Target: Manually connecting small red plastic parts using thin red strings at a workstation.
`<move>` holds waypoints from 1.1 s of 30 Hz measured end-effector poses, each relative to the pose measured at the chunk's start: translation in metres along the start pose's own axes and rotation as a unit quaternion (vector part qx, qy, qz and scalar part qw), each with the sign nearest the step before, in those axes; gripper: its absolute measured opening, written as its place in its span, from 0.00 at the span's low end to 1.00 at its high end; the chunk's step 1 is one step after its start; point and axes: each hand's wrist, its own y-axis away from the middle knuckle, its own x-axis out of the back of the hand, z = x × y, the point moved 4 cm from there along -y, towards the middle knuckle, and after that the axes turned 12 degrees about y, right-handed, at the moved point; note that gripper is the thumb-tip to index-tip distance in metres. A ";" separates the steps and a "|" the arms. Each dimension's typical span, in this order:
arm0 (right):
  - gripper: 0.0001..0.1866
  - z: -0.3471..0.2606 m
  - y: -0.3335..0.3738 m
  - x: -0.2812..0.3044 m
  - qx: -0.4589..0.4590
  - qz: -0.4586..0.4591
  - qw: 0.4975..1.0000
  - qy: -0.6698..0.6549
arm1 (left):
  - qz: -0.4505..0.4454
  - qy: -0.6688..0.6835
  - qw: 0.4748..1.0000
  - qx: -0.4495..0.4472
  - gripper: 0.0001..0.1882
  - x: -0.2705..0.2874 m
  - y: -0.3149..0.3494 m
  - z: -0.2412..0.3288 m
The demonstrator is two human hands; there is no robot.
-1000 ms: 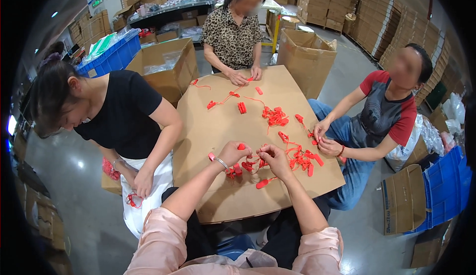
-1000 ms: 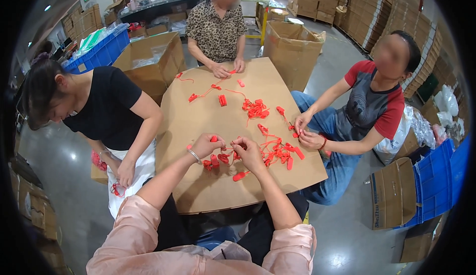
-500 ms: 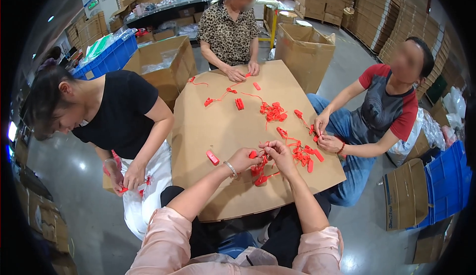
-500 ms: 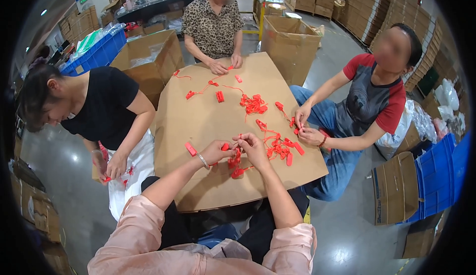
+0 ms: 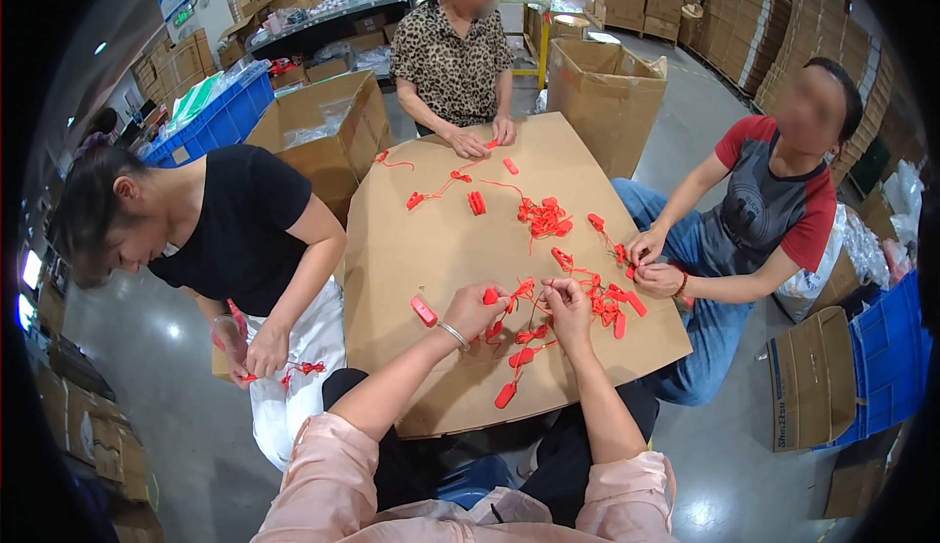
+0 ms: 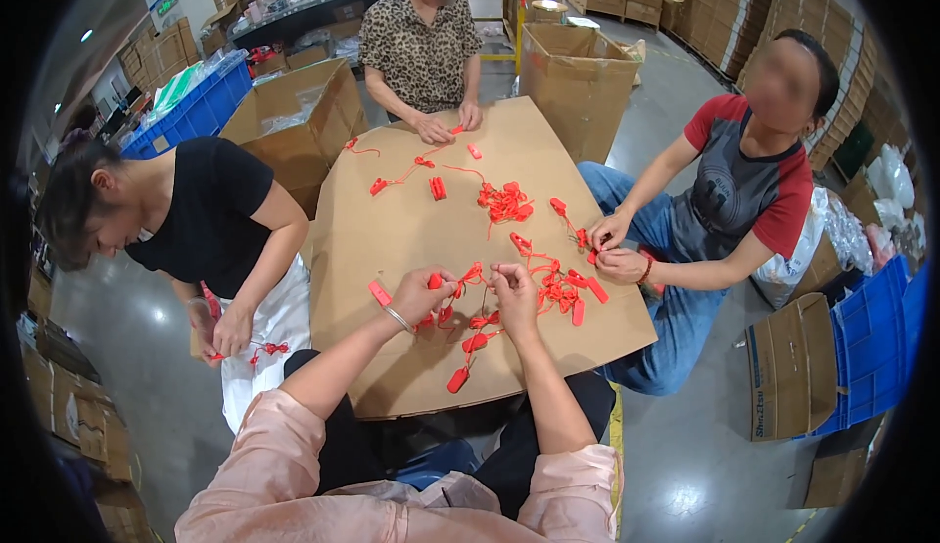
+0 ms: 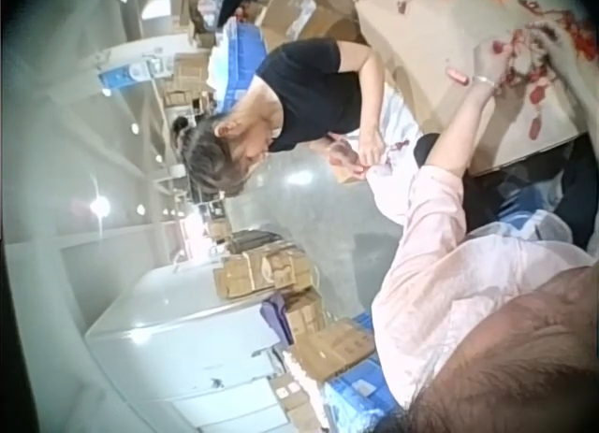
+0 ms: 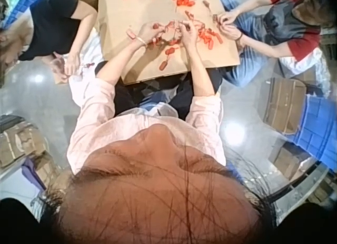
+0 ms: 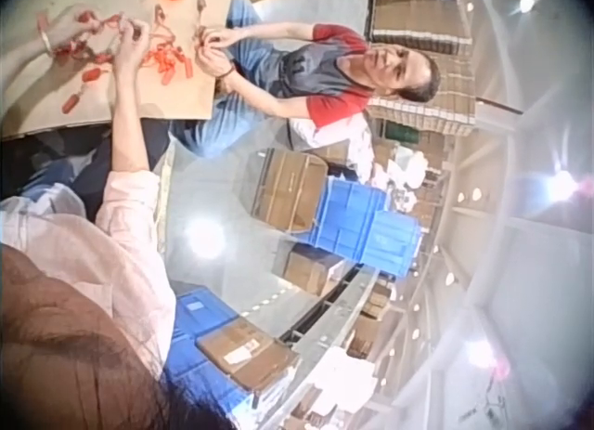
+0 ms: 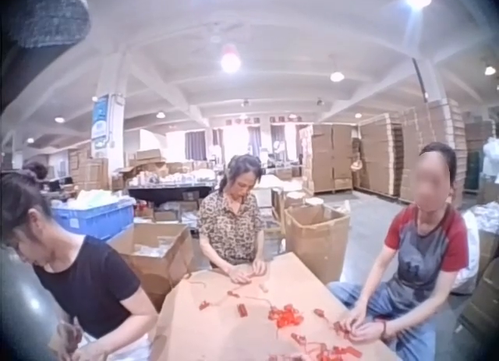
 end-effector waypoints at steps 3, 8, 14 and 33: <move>0.04 -0.003 -0.005 0.014 -0.025 0.016 0.999 -0.028 | 0.038 0.022 0.999 -0.005 0.06 0.007 -0.003 0.003; 0.05 -0.017 -0.011 0.039 -0.018 0.089 0.993 -0.075 | 0.043 0.056 0.997 -0.038 0.04 0.028 -0.015 0.004; 0.06 -0.052 -0.003 0.041 0.019 0.074 0.993 -0.085 | 0.122 0.002 0.986 -0.112 0.06 0.060 -0.036 0.039; 0.06 -0.096 0.088 -0.083 0.080 -0.250 0.954 0.142 | -0.002 0.202 0.971 0.131 0.10 0.034 0.123 -0.069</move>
